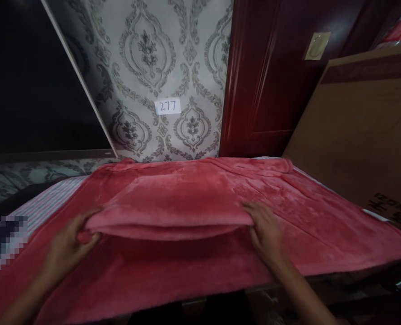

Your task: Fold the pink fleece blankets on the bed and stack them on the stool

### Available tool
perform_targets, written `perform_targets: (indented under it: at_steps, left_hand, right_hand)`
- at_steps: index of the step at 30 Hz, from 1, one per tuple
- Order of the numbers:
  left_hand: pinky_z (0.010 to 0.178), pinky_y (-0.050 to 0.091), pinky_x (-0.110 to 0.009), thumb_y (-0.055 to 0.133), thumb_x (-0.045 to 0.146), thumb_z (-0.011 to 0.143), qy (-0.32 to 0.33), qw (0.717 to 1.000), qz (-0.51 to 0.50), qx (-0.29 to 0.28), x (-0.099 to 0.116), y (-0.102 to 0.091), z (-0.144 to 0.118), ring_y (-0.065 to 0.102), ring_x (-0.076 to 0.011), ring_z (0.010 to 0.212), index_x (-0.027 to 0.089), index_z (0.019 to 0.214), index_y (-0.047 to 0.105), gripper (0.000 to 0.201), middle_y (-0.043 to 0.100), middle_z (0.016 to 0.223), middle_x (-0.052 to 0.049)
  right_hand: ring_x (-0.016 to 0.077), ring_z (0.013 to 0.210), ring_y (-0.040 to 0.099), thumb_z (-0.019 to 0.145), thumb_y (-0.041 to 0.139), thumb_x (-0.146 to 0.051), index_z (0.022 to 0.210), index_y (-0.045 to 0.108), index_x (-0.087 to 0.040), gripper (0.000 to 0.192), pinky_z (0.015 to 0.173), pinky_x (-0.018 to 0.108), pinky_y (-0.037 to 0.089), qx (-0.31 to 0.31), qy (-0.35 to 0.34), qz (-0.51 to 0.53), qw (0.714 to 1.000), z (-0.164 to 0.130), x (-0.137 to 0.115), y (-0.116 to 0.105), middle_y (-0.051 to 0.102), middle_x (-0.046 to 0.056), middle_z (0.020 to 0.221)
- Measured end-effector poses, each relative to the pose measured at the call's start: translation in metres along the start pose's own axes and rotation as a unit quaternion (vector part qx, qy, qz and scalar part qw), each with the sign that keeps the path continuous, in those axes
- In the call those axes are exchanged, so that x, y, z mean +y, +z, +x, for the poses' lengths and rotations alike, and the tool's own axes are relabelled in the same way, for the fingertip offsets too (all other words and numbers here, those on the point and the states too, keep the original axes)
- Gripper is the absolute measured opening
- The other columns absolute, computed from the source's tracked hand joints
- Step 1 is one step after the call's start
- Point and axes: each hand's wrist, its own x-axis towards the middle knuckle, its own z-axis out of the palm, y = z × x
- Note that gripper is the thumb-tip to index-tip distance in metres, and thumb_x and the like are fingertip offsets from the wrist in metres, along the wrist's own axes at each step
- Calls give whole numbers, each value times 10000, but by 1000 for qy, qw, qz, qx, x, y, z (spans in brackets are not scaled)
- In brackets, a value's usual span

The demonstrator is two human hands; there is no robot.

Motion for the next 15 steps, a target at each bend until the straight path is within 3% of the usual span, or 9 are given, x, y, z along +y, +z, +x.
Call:
perform_targets:
  at_steps: [5,9,12,15]
  left_hand:
    - [943,508,-399,573,472,740,-4,991,-44,123,39,-58,67,638,-263,1007,238,1100,626,432,680,1055,-41]
    - [910,515,-365,621,480,782,-74,975,-171,119,41,-90,116,623,-224,1033,207,1196,615,497,691,1078,-41]
    - [881,515,-350,642,476,802,-127,955,-256,83,31,-89,149,630,-206,985,145,1180,632,502,710,1001,-57]
    - [801,509,-312,700,498,758,-211,906,-367,-10,25,-60,168,634,-188,868,117,1053,675,483,716,864,-40]
  right_hand:
    - [279,1000,662,849,570,-390,1011,681,-246,244,916,447,507,34,125,84,988,89,-22,-41,734,71,1042]
    - [180,721,584,741,701,-409,834,650,-235,204,718,326,491,77,172,236,953,151,-34,-69,652,-3,786]
    - [132,645,538,780,693,-362,827,659,-213,160,653,278,462,77,221,309,922,184,-28,-64,640,-16,752]
    - [146,638,562,850,642,-335,825,688,-192,153,671,295,485,-3,322,296,899,193,-8,-31,670,3,726]
